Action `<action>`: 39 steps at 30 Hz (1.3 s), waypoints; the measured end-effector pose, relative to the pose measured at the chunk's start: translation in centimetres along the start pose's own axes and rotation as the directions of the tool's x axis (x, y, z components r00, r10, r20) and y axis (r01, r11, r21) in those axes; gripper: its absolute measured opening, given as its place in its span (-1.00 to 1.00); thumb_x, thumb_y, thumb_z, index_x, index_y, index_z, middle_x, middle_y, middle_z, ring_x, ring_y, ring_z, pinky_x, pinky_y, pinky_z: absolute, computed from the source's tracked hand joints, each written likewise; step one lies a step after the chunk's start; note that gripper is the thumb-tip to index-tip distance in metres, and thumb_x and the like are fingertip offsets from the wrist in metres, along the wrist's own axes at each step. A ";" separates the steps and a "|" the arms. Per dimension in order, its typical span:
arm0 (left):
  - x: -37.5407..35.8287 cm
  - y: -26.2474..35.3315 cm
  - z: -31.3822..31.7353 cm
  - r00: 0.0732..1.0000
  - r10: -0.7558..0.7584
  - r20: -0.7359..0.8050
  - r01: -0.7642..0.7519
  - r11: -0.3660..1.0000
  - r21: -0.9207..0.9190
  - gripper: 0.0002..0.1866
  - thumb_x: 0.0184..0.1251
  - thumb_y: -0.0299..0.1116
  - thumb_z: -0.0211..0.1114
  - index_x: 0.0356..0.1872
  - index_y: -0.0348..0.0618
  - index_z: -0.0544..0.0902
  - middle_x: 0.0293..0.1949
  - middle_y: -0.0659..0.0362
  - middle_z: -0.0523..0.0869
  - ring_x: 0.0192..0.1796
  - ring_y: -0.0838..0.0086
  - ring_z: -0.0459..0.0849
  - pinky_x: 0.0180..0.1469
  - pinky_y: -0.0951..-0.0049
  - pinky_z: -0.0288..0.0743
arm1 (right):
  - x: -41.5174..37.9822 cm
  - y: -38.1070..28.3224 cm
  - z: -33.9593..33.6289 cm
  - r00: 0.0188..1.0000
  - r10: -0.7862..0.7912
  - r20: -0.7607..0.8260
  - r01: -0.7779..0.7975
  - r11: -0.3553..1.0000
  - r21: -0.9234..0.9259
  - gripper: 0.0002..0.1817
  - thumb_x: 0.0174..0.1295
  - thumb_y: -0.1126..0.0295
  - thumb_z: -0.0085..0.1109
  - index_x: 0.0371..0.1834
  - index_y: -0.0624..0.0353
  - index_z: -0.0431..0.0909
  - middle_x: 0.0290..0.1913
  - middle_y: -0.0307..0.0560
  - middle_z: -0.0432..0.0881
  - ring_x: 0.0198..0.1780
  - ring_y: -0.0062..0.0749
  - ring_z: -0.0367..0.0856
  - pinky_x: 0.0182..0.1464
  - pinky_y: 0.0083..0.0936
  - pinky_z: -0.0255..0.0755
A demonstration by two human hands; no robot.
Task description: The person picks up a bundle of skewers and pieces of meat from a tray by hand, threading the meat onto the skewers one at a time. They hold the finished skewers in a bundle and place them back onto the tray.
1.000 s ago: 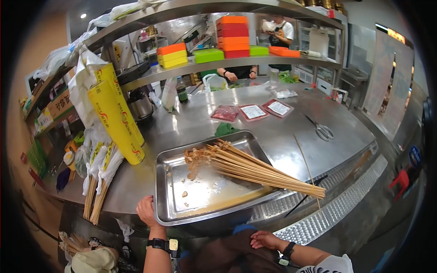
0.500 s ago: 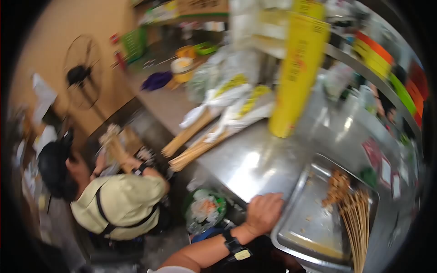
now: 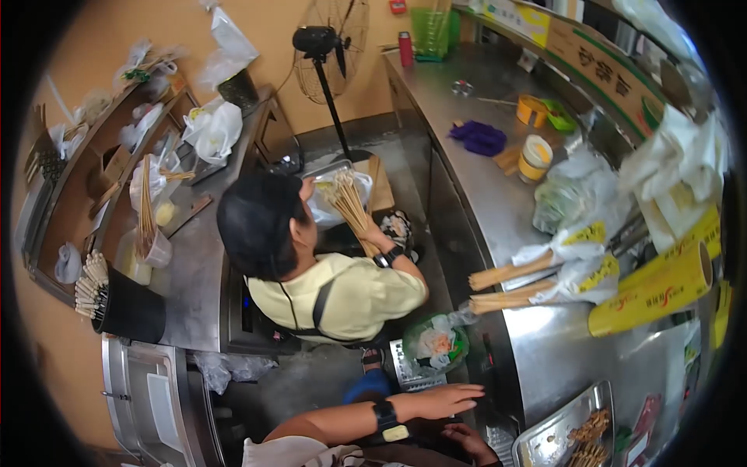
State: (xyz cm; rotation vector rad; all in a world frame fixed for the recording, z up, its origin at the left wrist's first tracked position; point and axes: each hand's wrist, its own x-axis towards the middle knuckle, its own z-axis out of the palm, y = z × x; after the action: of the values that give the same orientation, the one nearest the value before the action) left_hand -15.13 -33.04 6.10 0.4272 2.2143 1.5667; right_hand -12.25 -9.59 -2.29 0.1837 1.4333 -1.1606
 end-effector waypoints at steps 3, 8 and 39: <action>-6.7 -3.2 -4.5 0.971 -0.206 0.118 0.217 0.971 -0.095 -0.44 0.45 0.01 -0.14 0.21 -0.26 0.37 0.24 -0.06 0.40 0.29 0.14 0.34 0.33 0.33 0.16 | 1.2 -4.1 1.5 1.000 0.014 0.009 -0.013 0.997 -0.073 -0.61 0.20 0.34 0.20 0.05 0.28 0.46 -0.07 -0.10 0.62 0.03 -0.47 0.54 0.14 -0.54 0.33; -15.9 -5.3 -10.3 0.872 -0.316 0.374 0.424 0.869 -0.254 -0.37 0.44 0.10 -0.19 0.26 -0.23 0.35 0.29 0.00 0.36 0.35 0.23 0.27 0.38 0.41 0.06 | 2.9 -12.4 6.2 0.999 -0.014 0.051 0.024 0.981 -0.195 -0.60 0.21 0.27 0.19 0.06 0.23 0.47 -0.03 -0.19 0.60 0.05 -0.52 0.50 0.11 -0.55 0.33; -38.6 7.5 -7.5 -0.393 -0.615 -0.684 -0.264 0.788 -0.557 -0.68 0.41 -0.34 0.06 0.10 -0.27 0.50 0.03 0.09 0.60 0.01 0.42 0.61 0.04 0.44 0.48 | 12.8 -32.1 21.2 0.637 0.377 0.672 0.176 0.778 -0.603 -0.59 0.26 0.46 0.09 0.14 0.38 0.31 -0.04 0.12 0.56 0.03 -0.25 0.55 0.10 -0.38 0.45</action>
State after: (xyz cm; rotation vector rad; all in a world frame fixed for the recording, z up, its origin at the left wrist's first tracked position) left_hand 15.22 -54.53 20.79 -2.5244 1.8146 2.4817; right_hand -24.07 -46.77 8.72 -0.6473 0.9100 -0.4616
